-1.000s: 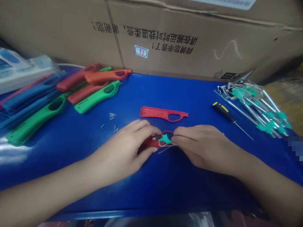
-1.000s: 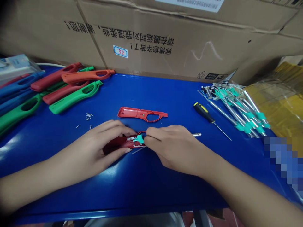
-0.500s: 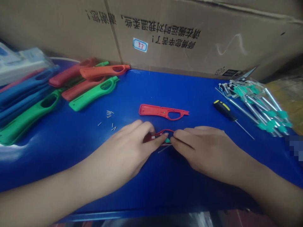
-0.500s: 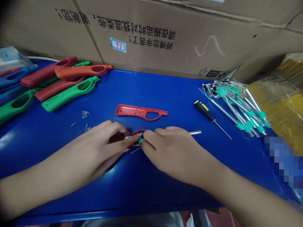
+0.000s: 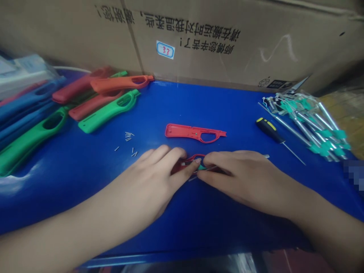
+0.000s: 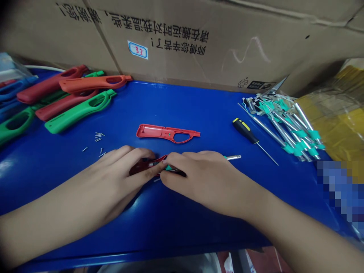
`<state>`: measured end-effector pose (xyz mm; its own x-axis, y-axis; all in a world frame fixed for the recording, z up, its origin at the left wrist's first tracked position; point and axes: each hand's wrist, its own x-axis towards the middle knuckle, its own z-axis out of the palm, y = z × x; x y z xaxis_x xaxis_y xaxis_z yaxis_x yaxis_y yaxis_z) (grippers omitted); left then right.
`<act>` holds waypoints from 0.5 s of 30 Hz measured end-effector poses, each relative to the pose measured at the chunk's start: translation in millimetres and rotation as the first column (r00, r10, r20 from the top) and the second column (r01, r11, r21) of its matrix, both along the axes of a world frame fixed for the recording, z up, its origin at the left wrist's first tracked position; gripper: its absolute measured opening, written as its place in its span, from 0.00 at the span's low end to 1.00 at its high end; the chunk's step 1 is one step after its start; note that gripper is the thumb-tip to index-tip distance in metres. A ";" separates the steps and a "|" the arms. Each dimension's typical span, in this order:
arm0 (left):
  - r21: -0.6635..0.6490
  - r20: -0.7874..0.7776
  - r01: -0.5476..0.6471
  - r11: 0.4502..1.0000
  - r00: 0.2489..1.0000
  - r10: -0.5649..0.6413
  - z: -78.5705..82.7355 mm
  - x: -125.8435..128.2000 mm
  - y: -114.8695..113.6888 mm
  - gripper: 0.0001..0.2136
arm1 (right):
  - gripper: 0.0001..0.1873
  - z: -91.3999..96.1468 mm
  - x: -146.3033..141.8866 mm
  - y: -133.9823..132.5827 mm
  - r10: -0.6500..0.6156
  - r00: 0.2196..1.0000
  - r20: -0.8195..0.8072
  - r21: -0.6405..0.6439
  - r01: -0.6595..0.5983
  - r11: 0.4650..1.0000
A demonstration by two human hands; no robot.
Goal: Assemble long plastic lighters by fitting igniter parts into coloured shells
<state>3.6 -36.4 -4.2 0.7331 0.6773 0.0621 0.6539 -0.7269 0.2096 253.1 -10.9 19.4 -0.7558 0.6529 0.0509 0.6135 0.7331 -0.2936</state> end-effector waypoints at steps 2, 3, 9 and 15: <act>-0.025 0.025 -0.001 1.000 1.000 0.002 -1.0 -0.1 1.6 0.26 | 0.05 -0.7 -2.2 0.5 -0.052 0.999 -0.009 -0.086 0.051 0.995; -0.034 0.033 -0.002 0.999 0.999 0.003 -1.3 -0.1 2.4 0.26 | 0.05 -1.7 -2.0 1.0 -0.040 0.999 0.000 -0.094 0.039 0.995; -0.049 0.055 0.004 0.999 0.998 -0.002 -0.5 -0.4 4.4 0.25 | 0.05 -5.6 7.7 5.0 0.025 0.985 -0.173 -0.195 -0.059 0.979; -0.042 0.063 0.015 0.999 0.998 -0.012 -0.1 -1.1 4.4 0.24 | 0.03 -1.3 10.2 11.5 -0.275 0.928 -0.252 -0.481 0.126 0.868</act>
<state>2.5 -32.0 -4.2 0.7378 0.6703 0.0794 0.6287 -0.7253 0.2804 263.3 0.6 18.1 -0.6007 0.7954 -0.0806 0.5586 0.3455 -0.7540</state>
